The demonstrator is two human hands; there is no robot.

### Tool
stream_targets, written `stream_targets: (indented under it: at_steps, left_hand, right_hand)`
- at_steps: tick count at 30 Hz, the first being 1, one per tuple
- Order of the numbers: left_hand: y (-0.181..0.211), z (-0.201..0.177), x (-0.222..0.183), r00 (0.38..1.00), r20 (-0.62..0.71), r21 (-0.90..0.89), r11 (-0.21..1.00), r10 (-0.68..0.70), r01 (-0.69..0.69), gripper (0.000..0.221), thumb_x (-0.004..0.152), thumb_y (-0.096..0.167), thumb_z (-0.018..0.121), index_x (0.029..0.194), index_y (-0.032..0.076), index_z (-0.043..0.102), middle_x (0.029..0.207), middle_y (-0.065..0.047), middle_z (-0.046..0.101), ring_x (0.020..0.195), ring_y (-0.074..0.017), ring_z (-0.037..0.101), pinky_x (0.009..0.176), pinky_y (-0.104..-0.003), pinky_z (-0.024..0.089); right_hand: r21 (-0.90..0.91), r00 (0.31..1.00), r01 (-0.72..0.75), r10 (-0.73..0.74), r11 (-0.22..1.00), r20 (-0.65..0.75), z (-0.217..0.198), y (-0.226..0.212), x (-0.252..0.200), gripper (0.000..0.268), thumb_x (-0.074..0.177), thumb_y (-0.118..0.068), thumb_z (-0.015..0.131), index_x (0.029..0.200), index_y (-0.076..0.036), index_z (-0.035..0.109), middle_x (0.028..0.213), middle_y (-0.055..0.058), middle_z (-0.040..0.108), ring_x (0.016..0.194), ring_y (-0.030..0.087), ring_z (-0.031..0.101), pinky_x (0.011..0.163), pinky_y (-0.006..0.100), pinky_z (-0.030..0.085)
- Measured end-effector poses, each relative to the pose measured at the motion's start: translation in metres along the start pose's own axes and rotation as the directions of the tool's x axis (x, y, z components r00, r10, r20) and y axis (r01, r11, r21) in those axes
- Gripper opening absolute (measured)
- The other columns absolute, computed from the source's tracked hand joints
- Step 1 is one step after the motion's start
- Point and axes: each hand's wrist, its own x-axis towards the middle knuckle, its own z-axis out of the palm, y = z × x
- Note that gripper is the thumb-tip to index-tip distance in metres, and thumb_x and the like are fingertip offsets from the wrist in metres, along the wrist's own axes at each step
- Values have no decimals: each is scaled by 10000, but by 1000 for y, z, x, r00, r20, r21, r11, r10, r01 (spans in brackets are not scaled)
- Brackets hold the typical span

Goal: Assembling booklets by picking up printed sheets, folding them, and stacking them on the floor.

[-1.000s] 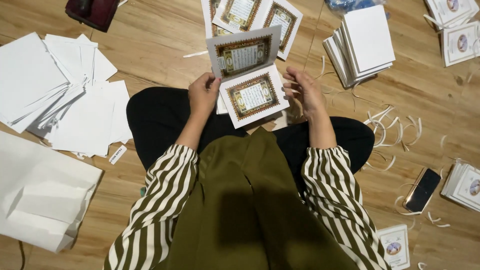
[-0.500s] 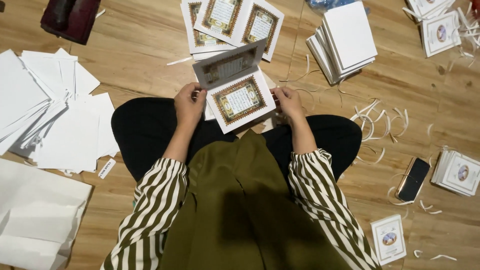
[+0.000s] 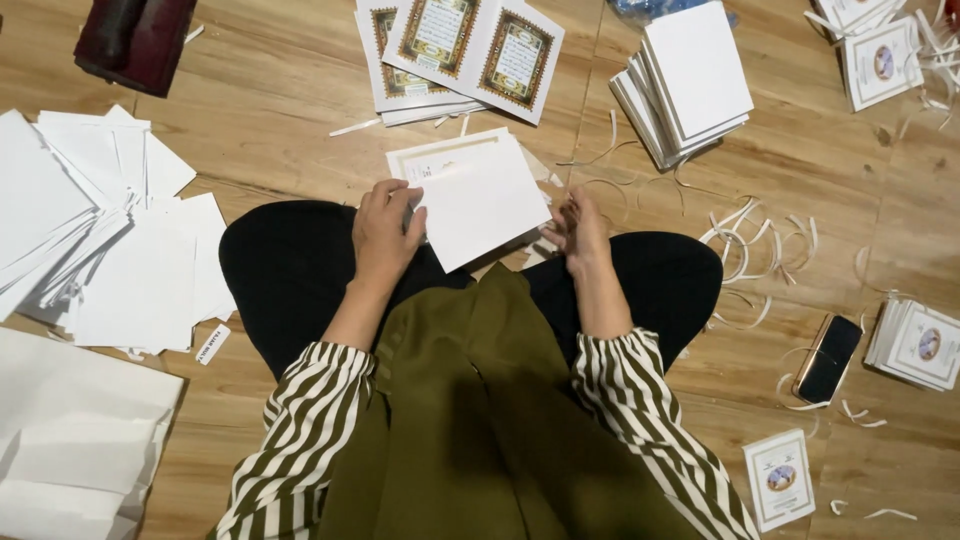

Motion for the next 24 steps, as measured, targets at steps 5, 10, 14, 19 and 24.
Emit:
stream_targets:
  at_steps: [5,10,14,19,24]
  left_hand:
    - [-3,8,-1,990,78,94,990,-115,108,268,785,260,681,991,120,581,902,-29,523,868,-240,544,749,-362,418]
    - [-5,19,-14,999,18,164,986,-39,35,253,776,312,681,946,146,595,781,0,523,752,-194,554,711,-334,388]
    - [-4,22,-27,995,76,162,985,-72,59,189,789,342,648,824,163,600,683,24,524,670,-170,574,654,-316,386]
    - [14,21,-31,980,181,36,997,-77,72,168,810,332,612,788,166,601,631,10,547,637,-195,587,629,-313,390]
    - [25,20,-26,965,254,-36,997,72,-65,77,784,267,620,770,191,622,662,4,580,693,-211,596,654,-319,396]
  right_hand:
    - [345,883,-413,278,843,378,18,21,-77,235,819,-229,565,815,-58,404,968,72,264,1214,348,310,994,484,337]
    - [147,843,-388,286,910,456,37,62,-103,125,856,-215,572,897,-127,493,867,-15,404,1080,242,532,748,251,456]
    - [232,938,-275,207,933,279,38,71,-111,308,842,-96,590,1115,-83,449,878,31,515,841,181,613,749,291,495]
    - [340,998,-44,26,939,59,46,41,-134,268,815,-129,653,1046,-93,522,887,23,522,847,169,541,791,334,502]
    - [273,960,273,-243,923,-137,36,6,-119,213,839,-131,620,1017,-70,522,878,32,512,796,152,549,706,334,564]
